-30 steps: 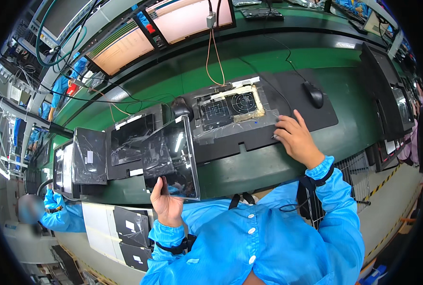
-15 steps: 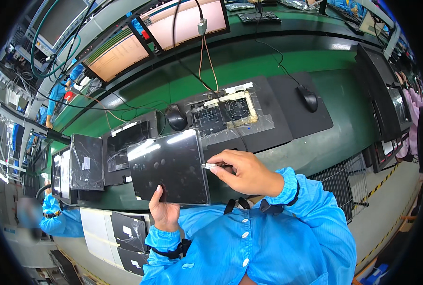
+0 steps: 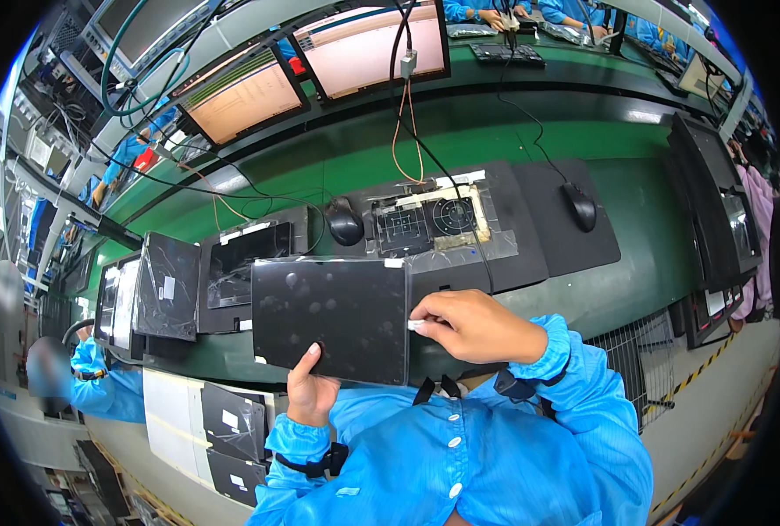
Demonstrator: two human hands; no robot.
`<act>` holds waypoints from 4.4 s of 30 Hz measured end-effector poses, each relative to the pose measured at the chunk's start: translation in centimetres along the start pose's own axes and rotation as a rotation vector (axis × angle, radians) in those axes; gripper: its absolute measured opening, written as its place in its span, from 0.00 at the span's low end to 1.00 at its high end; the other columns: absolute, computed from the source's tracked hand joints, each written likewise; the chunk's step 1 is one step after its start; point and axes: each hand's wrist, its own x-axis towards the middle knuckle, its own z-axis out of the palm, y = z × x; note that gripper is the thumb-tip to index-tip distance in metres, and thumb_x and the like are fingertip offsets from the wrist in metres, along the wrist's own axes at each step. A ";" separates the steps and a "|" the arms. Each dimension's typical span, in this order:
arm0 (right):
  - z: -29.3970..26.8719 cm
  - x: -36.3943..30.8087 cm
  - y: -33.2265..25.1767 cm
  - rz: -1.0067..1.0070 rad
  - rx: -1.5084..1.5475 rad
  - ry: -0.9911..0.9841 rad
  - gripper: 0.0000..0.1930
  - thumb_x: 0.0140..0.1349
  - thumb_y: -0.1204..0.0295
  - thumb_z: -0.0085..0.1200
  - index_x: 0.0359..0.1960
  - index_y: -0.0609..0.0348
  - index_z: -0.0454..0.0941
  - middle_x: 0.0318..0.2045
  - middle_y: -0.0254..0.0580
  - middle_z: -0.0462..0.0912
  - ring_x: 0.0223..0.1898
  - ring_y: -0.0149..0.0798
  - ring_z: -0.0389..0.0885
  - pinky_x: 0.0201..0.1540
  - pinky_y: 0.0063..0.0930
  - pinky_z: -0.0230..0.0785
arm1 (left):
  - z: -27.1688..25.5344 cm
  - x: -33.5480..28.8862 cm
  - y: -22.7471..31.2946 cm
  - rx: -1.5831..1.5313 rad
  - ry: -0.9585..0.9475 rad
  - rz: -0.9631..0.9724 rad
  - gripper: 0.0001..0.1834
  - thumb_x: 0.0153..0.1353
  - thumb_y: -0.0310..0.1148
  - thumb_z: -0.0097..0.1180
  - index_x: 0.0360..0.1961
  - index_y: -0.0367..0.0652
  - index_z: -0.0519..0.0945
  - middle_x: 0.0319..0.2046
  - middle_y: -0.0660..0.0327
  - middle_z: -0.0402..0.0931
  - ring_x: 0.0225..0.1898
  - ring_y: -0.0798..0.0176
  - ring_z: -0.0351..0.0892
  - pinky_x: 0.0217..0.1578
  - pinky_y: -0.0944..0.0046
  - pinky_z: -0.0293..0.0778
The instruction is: Placing labels on electronic tablets and sorting them in an assembly line.
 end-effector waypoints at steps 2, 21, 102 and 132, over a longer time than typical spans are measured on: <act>-0.9 0.1 0.4 -0.043 0.015 -0.018 0.09 0.69 0.67 0.56 0.41 0.61 0.80 0.36 0.52 0.85 0.37 0.56 0.83 0.39 0.48 0.74 | 0.4 0.0 -0.5 -0.014 -0.042 -0.016 0.14 0.69 0.26 0.55 0.54 0.38 0.80 0.52 0.56 0.83 0.57 0.54 0.82 0.62 0.50 0.76; -5.5 -2.9 12.6 0.490 0.955 0.563 0.18 0.74 0.69 0.53 0.61 0.65 0.73 0.45 0.37 0.86 0.40 0.32 0.87 0.38 0.30 0.84 | 9.3 11.5 -10.4 -0.113 -0.233 -0.461 0.15 0.72 0.32 0.53 0.52 0.32 0.76 0.56 0.44 0.77 0.58 0.47 0.79 0.66 0.48 0.73; 9.7 22.0 5.4 -0.212 -0.637 0.530 0.31 0.59 0.61 0.63 0.61 0.66 0.71 0.61 0.60 0.69 0.61 0.61 0.70 0.64 0.52 0.64 | -22.6 11.4 38.1 0.926 0.392 0.761 0.32 0.64 0.19 0.59 0.69 0.45 0.66 0.53 0.59 0.78 0.45 0.64 0.81 0.33 0.66 0.77; -48.8 -36.9 20.9 0.744 -1.014 0.600 0.30 0.53 0.55 0.62 0.55 0.58 0.79 0.56 0.55 0.73 0.59 0.56 0.71 0.64 0.44 0.64 | 1.3 6.2 -7.2 1.500 0.427 0.706 0.14 0.69 0.37 0.63 0.42 0.34 0.83 0.32 0.55 0.82 0.33 0.62 0.79 0.38 0.63 0.76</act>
